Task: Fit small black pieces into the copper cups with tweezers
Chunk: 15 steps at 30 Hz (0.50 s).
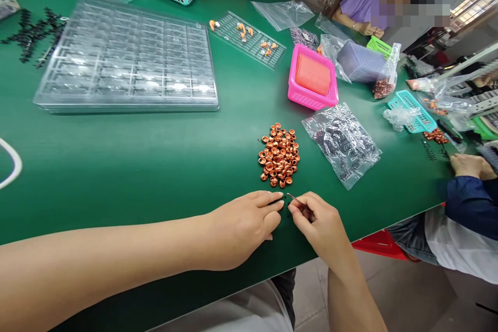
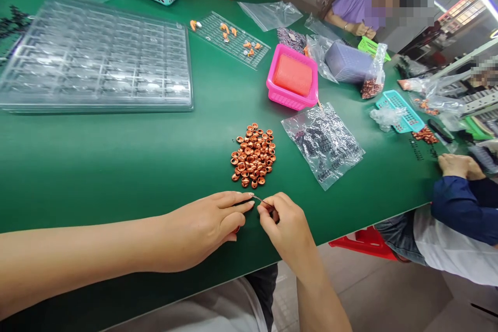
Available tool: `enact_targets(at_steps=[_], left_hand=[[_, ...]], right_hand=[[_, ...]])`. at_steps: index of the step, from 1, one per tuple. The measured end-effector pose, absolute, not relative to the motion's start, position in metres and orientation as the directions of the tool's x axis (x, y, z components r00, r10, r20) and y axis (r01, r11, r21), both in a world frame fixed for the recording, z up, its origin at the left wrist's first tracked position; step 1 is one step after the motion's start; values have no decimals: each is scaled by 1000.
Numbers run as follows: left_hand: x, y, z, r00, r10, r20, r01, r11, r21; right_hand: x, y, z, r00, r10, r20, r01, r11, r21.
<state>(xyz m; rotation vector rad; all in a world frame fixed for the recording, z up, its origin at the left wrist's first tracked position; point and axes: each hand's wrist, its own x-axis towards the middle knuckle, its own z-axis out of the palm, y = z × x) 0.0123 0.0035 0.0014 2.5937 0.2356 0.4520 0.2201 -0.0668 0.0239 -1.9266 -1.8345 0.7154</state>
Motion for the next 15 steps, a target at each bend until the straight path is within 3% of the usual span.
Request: enact_targets(at_steps=[4,10,15], left_hand=[[12,3,2,930,245,273,89,-873,479],[12,3,0,947,226,227,96,-876,473],[14,2,-1,958,217,189,93,-855,510]], right_hand=[[228,-74,26,25,995,-96,765,-81,-639],[232,-75,23,56,991,-119,827,-113,-550],[224,-71,20,22,995,-96,828,-72,-556]])
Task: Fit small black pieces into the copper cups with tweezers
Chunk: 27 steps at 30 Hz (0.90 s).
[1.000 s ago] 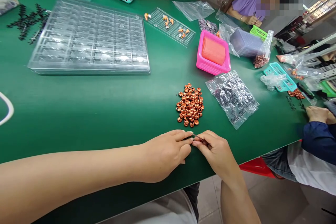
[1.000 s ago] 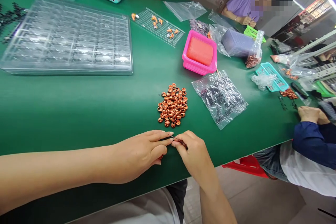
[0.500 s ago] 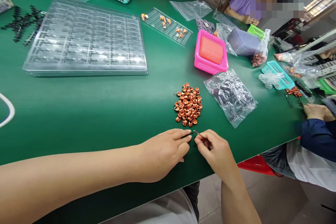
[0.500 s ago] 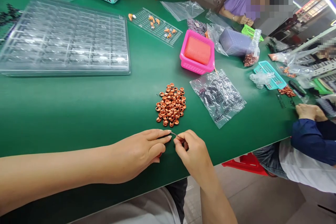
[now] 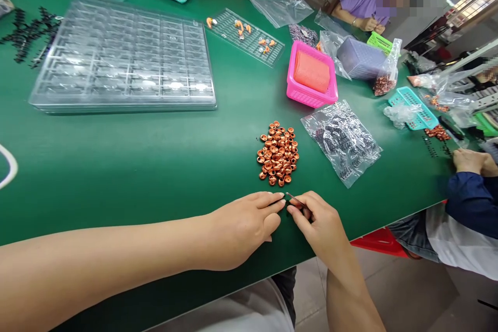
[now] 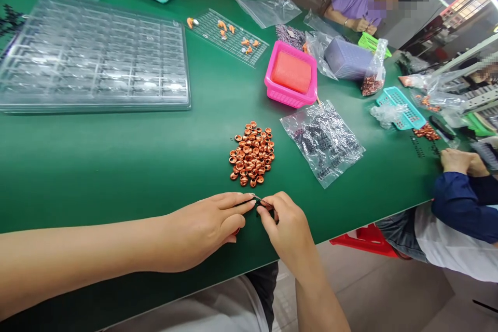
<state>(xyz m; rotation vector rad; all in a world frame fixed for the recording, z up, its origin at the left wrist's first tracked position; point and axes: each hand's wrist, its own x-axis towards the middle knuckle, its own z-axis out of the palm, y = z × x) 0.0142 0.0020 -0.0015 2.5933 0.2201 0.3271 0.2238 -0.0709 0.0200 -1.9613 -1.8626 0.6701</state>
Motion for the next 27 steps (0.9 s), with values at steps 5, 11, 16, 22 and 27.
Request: enact_targets(at_steps=[5,11,16,22,27], left_hand=[[15,2,-1,950,219,221,63,-832,552],[13,7,3,939,252,233,69,-804,590],[12,10,7,934,266,240,87,-817,569],[12,10,4,942,254,217,106,-842,529],[14,10,0,950,250,187,111,-830,546]], right_hand=[[218,-68,17,1,999,-54,817,-32,-576],[219,-67,19,18,998,-54,782,-48,-621],[224,-71,25,45,997,-64,744,-76,-664],[226,-75,22,26,993,-117,790,-92,-606],[221,-70,19,27,994,-107,820,-83,-567]])
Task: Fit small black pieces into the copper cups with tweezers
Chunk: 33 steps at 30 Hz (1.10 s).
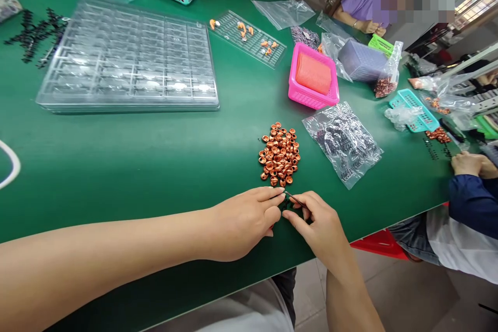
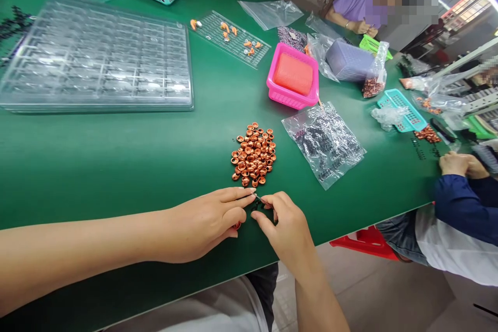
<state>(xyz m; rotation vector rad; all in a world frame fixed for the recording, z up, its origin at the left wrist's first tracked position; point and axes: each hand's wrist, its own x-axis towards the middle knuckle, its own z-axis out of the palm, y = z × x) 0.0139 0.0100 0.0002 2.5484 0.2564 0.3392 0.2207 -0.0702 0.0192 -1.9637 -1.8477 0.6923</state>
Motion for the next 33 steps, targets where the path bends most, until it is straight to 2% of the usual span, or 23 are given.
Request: enact_targets(at_steps=[11,18,22,26,29,33], left_hand=[[15,9,3,953,238,185,79,-790,608],[13,7,3,947,238,217,54,-783,620],[11,7,6,953,225,205,66,-811,582],[9,2,7,954,232,191,113,-865,489],[8,-3,7,960,224,169,126,-884,451],[9,-5,6,966,209,154,117,-880,460]], right_hand=[[216,-63,18,-52,999,-18,822,32,-569],[215,-65,19,-16,1000,3,820,15,-572],[219,-71,22,12,1000,-9,806,-15,-592],[227,-78,23,1,999,-37,782,-24,-623],[232,-81,21,-3,999,-37,801,-19,-599],[231,-81,16,12,1000,-13,834,-17,-551]])
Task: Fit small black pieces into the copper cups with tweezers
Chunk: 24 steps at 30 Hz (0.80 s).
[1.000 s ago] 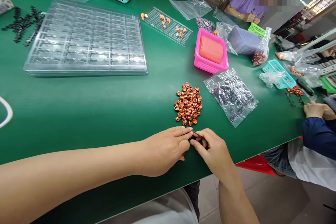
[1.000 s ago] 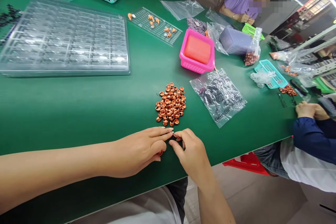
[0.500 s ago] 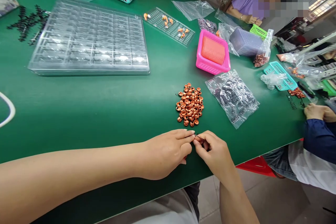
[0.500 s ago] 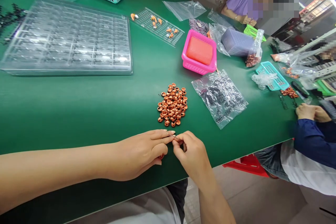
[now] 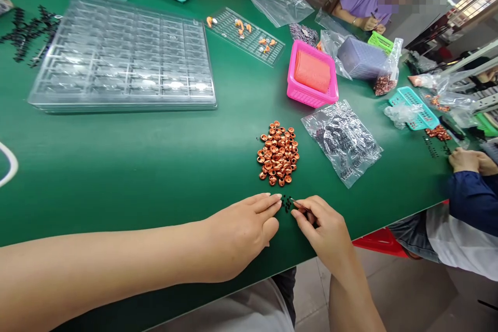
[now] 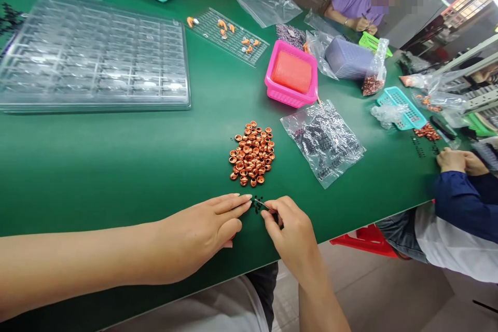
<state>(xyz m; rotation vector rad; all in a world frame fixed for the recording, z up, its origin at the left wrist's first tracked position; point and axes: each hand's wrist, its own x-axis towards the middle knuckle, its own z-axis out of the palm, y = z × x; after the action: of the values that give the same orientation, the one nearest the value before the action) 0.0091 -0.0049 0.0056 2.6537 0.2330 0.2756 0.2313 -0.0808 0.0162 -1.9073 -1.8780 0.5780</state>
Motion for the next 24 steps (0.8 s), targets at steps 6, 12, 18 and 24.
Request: enact_targets(at_steps=[6,12,18,24], left_hand=[[11,-3,6,974,191,120,102,-849,519],[9,5,11,950,253,185,111,-824,556],[10,11,16,880,402,253,173,-768,617],[9,16,17,844,497,201,255,-702,665]], right_hand=[[224,-78,15,-19,1000,-4,830,14,-558],[228,-82,24,180,978,102,716,-59,-696],[225,-82,6,423,841,336,452,126,-883],[234,-95,5,275,949,151,554,-29,-832]])
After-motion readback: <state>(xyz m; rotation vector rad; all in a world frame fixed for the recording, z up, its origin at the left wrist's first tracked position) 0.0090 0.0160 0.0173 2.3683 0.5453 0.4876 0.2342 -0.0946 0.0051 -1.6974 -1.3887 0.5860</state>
